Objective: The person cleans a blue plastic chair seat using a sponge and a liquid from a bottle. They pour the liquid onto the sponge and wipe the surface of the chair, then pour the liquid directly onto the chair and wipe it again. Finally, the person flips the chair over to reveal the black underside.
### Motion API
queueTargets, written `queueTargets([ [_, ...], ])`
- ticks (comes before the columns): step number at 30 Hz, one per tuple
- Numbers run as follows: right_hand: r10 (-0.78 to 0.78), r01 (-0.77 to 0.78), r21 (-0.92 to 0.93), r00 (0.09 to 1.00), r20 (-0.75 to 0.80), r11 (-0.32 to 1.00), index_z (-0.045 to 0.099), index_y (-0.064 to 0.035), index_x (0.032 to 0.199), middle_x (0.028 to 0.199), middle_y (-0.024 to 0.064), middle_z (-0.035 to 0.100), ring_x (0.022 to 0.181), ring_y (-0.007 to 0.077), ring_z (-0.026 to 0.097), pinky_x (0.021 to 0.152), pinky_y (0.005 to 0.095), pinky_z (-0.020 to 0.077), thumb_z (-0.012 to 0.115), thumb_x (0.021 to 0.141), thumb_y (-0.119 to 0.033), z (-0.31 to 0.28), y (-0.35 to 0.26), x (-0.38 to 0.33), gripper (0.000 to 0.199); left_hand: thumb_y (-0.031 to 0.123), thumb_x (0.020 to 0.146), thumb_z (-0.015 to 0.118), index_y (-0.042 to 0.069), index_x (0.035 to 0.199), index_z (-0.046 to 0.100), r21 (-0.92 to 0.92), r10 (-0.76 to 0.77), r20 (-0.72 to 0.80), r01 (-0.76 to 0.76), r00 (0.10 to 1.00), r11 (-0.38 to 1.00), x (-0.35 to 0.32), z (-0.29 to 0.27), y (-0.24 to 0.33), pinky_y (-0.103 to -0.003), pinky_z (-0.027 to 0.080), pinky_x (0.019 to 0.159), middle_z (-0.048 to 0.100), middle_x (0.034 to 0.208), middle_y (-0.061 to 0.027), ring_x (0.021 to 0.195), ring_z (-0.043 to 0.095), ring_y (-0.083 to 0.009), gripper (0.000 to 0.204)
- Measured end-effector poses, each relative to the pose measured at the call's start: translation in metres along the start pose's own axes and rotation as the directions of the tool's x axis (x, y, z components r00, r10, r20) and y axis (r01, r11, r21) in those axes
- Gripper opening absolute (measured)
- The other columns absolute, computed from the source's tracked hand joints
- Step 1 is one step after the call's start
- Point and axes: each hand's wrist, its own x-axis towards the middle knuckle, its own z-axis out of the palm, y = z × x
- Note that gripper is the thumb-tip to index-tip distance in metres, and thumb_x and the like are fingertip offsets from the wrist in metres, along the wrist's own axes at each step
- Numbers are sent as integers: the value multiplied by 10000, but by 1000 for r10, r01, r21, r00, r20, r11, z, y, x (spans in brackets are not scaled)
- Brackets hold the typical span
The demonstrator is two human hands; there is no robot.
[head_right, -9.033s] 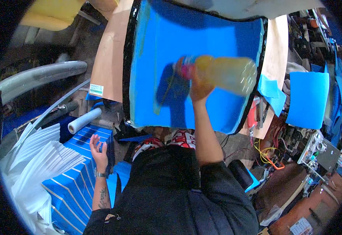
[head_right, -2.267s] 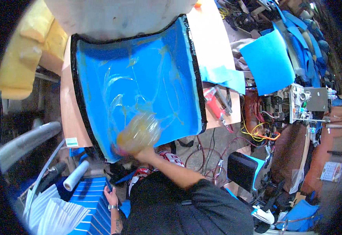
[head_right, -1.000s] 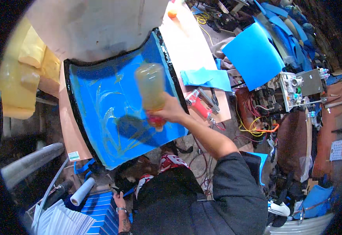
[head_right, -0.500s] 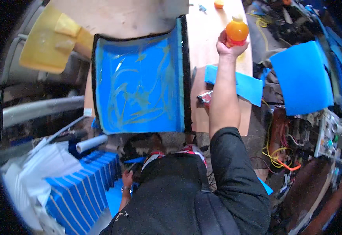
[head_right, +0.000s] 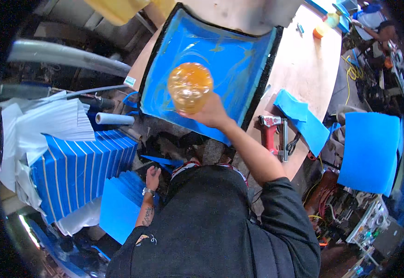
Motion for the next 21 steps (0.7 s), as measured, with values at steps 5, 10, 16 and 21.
queueTargets([
  [5, 1, -1, 2, 1000, 17, 1000, 445, -68, 1237, 1100, 134, 598, 986, 311, 598, 848, 375, 475, 806, 629, -300, 100, 23, 32, 744, 376, 775, 690, 25, 1177, 506, -86, 7, -17, -9, 1000, 996, -9, -1, -53, -347, 456, 834, 571, 1080, -176, 969, 560, -250, 564],
  [10, 40, -4, -150, 972, 234, 989, 379, -65, 1281, 1116, 183, 573, 994, 374, 571, 849, 412, 468, 763, 675, -332, 112, 32, 11, 765, 370, 781, 687, -19, 1134, 511, -47, -211, -11, 210, 977, 976, -29, -16, -149, -334, 454, 828, 590, 1021, -168, 946, 565, -232, 554],
  [16, 352, -123, -492, 844, 405, 862, 408, -64, 1270, 1134, 193, 560, 1036, 375, 544, 864, 412, 457, 699, 743, -313, 1, 2, -59, 651, 358, 795, 677, -38, 1116, 499, -247, -402, 140, 425, 905, 871, -23, -26, -155, -306, 464, 777, 611, 945, -129, 874, 577, -215, 541],
  [21, 374, -195, -526, 891, 258, 828, 428, -79, 1243, 1065, 194, 594, 1033, 365, 552, 863, 412, 452, 750, 696, -285, 5, -3, -43, 667, 397, 800, 657, -31, 1183, 480, -80, -239, 114, 249, 964, 965, 30, -21, -177, -348, 428, 861, 584, 1030, -167, 963, 549, -255, 601],
])
